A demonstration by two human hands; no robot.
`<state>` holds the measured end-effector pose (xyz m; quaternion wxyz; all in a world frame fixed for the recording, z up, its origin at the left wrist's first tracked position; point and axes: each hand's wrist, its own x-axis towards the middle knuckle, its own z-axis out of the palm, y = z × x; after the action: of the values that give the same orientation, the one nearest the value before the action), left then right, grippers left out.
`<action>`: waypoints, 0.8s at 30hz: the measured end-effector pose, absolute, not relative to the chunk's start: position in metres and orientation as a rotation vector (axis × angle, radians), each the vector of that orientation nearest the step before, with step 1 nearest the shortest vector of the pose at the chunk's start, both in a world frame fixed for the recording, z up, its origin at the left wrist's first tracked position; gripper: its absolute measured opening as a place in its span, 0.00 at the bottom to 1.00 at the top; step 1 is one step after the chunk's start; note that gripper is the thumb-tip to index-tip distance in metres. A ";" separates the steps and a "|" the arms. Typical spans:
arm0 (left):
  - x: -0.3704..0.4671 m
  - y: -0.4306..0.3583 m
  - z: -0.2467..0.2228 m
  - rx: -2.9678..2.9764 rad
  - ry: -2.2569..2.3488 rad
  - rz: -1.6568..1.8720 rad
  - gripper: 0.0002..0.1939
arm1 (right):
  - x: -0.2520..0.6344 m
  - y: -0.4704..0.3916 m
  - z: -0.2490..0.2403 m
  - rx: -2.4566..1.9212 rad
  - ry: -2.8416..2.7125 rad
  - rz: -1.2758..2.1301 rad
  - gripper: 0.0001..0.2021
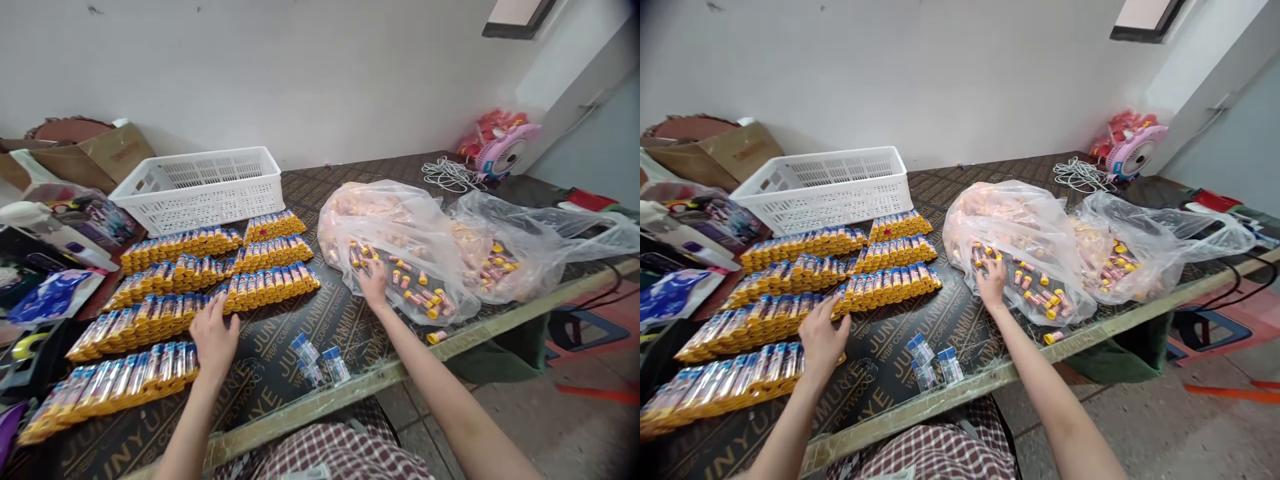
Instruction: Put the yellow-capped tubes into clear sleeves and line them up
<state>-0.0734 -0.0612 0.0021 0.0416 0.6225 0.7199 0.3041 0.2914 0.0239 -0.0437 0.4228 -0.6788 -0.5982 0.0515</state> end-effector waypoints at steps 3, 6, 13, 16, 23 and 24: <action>-0.038 -0.085 -0.007 1.809 1.957 0.867 0.18 | 0.330 0.031 -0.051 -1.834 -1.483 0.125 0.16; -0.005 -0.100 -0.026 1.785 1.883 0.496 0.19 | 0.347 0.034 -0.057 -1.899 -1.532 0.160 0.19; 0.017 -0.098 -0.048 1.771 2.020 0.389 0.15 | 0.337 0.012 -0.041 -1.834 -1.589 0.117 0.25; 0.018 -0.094 -0.050 1.734 2.004 0.438 0.06 | 0.318 -0.013 -0.030 -1.701 -1.544 0.226 0.24; 0.016 -0.093 -0.056 1.432 1.792 0.784 0.06 | 0.263 -0.074 -0.014 -1.524 -1.490 0.654 0.14; 0.016 -0.093 -0.057 1.368 1.735 0.833 0.07 | 0.257 -0.079 -0.014 -1.516 -1.481 0.693 0.14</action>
<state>0.0157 -0.0932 -0.0570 0.3803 0.5357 0.6796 0.3264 0.2569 -0.0792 -0.0136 0.4403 -0.6103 -0.5964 0.2792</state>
